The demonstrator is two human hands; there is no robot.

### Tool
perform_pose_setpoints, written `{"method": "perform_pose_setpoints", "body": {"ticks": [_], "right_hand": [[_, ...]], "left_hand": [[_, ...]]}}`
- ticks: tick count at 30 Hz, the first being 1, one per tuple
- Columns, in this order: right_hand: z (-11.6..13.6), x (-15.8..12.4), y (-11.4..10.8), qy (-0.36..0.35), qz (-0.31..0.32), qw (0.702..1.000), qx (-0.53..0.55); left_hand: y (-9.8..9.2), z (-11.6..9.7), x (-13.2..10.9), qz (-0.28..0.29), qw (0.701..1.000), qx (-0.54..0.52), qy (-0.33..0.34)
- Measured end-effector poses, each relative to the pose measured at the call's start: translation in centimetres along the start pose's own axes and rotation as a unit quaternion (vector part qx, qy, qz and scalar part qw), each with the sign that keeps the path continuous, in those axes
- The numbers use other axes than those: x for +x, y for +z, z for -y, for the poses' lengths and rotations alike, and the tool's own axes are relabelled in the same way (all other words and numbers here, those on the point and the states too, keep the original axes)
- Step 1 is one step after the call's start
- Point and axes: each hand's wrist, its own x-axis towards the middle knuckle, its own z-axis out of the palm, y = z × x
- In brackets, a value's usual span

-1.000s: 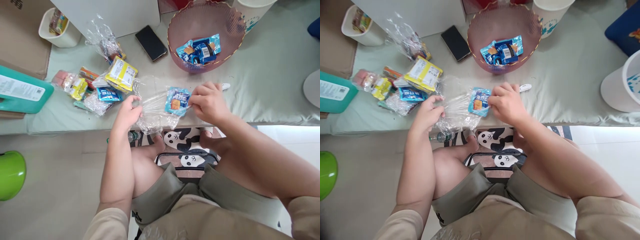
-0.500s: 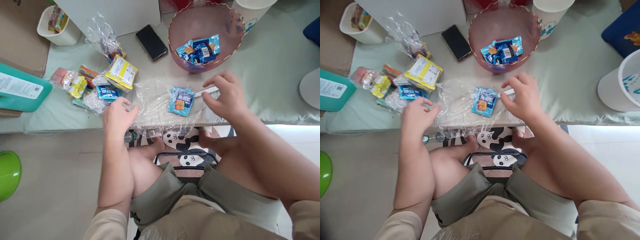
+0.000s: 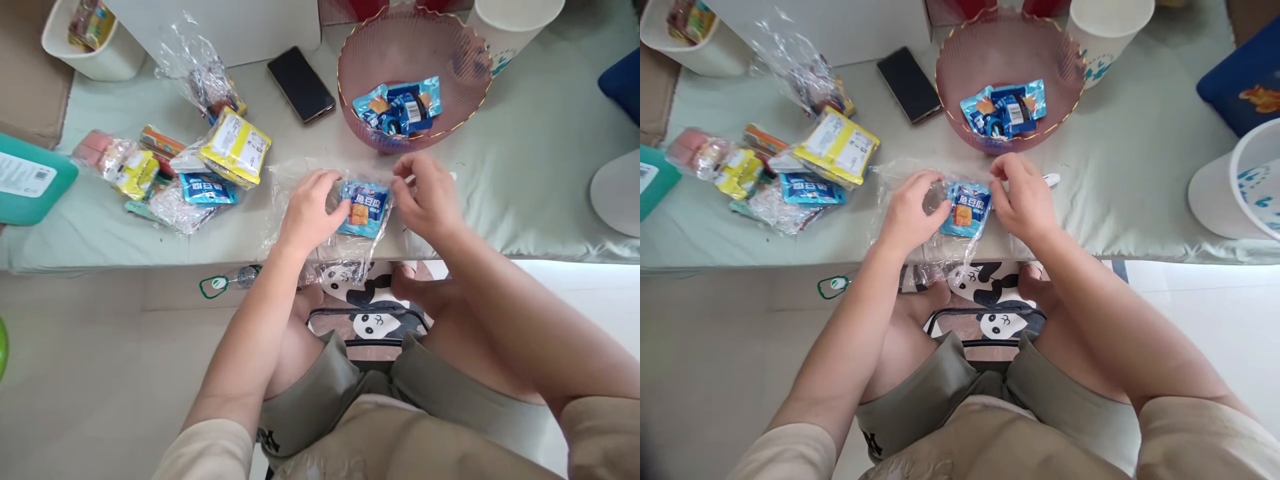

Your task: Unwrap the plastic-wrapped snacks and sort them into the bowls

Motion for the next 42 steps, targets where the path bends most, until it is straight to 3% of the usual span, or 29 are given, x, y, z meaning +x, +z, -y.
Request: {"method": "perform_pose_setpoints", "body": {"ticks": [4, 9, 11, 14, 16, 23, 28, 35, 38, 42], "right_hand": [[0.7, -0.4, 0.3, -0.043, -0.006, 0.998, -0.046], [1.0, 0.2, 0.5, -0.010, -0.019, 0.999, -0.046], [1.5, 0.2, 0.2, -0.049, -0.021, 0.998, -0.040], [2.3, -0.5, -0.2, -0.159, 0.055, 0.986, -0.014], [2.5, -1.0, -0.3, -0.188, 0.091, 0.978, -0.019], [1.2, -0.4, -0.5, -0.011, 0.057, 0.994, -0.088], [0.1, -0.3, 0.3, 0.037, 0.059, 0.992, -0.104], [-1.5, -1.1, -0.6, 0.007, 0.024, 0.991, -0.131], [0.0, -0.7, -0.8, -0.043, 0.013, 0.995, -0.085], [3.2, -0.4, 0.5, -0.123, 0.093, 0.987, -0.047]], "left_hand": [[0.6, -0.7, 0.2, 0.038, 0.999, 0.007, -0.001], [0.8, -1.2, 0.1, 0.096, 0.995, -0.003, 0.025], [0.8, -1.1, -0.1, 0.100, 0.994, -0.017, 0.029], [0.7, -0.5, -0.2, 0.085, 0.995, -0.046, 0.027], [0.6, 0.1, -0.1, 0.078, 0.995, -0.060, 0.022], [0.5, 0.7, 0.1, 0.087, 0.993, -0.083, 0.010], [0.4, 0.5, -0.1, 0.126, 0.991, -0.041, -0.013], [0.5, 1.3, -0.5, 0.129, 0.991, -0.024, -0.012], [0.6, 1.3, -0.4, 0.136, 0.991, -0.008, -0.017], [0.7, 1.5, 0.0, 0.150, 0.988, 0.002, -0.039]]}}
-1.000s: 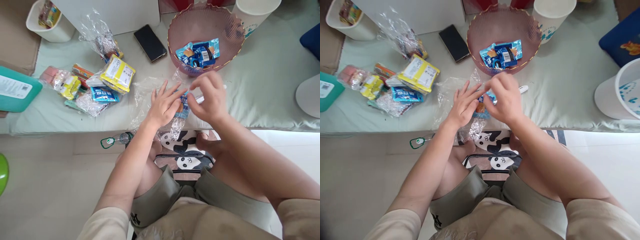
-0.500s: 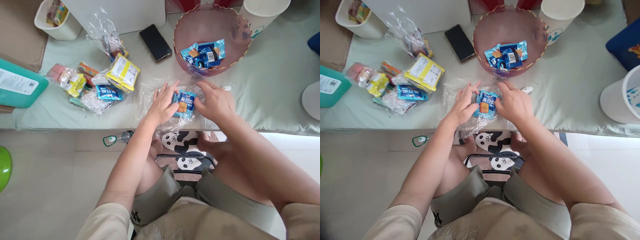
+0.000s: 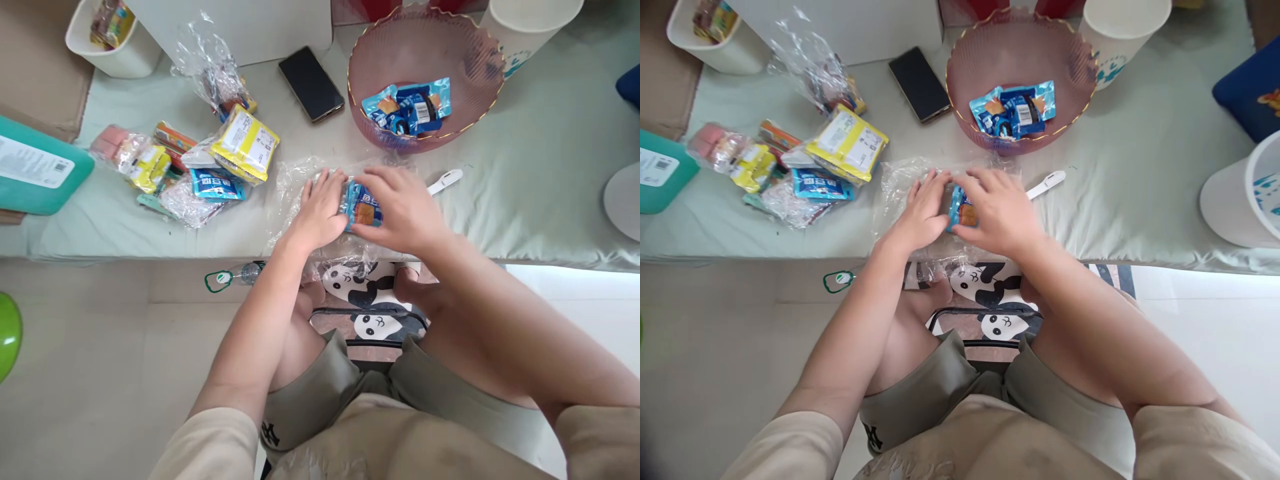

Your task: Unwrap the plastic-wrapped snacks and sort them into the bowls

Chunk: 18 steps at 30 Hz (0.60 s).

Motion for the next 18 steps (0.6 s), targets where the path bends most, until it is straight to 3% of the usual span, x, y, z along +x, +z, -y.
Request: {"method": "perform_pose_setpoints", "body": {"ticks": [5, 12, 18], "right_hand": [[1.5, 0.5, 1.3, 0.044, 0.081, 0.996, -0.017], [-0.4, 0.1, 0.1, 0.032, 0.062, 0.995, 0.072], [0.6, 0.1, -2.8, 0.181, 0.041, 0.983, 0.011]], "left_hand": [[0.2, 1.2, 0.2, -0.014, 0.999, -0.050, 0.007], [0.4, 1.3, 0.2, -0.025, 0.999, -0.047, 0.009], [-0.5, -0.5, -0.1, 0.006, 0.999, 0.010, -0.030]]}}
